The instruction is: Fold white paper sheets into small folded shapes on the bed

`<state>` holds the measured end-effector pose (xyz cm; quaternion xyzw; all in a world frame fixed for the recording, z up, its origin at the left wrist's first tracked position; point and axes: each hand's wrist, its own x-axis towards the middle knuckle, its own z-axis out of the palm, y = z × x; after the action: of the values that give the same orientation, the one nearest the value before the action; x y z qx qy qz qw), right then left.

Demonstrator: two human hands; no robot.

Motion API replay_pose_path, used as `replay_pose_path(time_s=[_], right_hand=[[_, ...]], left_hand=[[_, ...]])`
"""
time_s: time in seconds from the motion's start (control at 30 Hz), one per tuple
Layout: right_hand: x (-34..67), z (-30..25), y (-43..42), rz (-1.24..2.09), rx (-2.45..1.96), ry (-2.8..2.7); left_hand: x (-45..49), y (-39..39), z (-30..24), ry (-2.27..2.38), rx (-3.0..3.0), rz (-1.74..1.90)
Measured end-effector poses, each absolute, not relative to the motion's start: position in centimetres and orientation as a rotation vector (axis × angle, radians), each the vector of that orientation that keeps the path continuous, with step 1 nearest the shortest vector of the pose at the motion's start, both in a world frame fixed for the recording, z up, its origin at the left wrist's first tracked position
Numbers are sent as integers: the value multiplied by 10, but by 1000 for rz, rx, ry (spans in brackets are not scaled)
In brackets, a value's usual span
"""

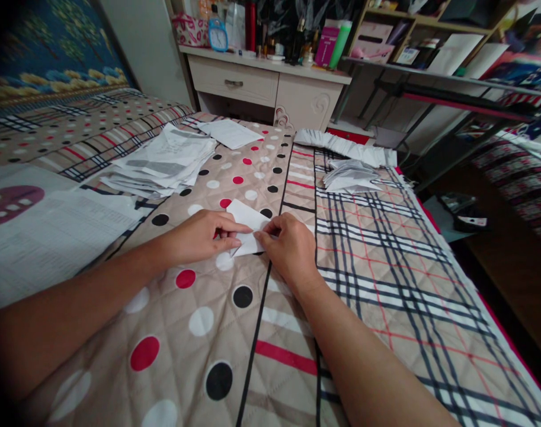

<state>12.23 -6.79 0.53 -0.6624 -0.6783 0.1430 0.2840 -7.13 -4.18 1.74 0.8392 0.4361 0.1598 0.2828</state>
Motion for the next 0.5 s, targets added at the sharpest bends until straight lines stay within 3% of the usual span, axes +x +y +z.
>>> replay_pose_path(time_s=[0.5], right_hand=[[125, 5, -68, 455, -1715, -1818]], left_hand=[[-73, -41, 15, 1164, 2208, 416]])
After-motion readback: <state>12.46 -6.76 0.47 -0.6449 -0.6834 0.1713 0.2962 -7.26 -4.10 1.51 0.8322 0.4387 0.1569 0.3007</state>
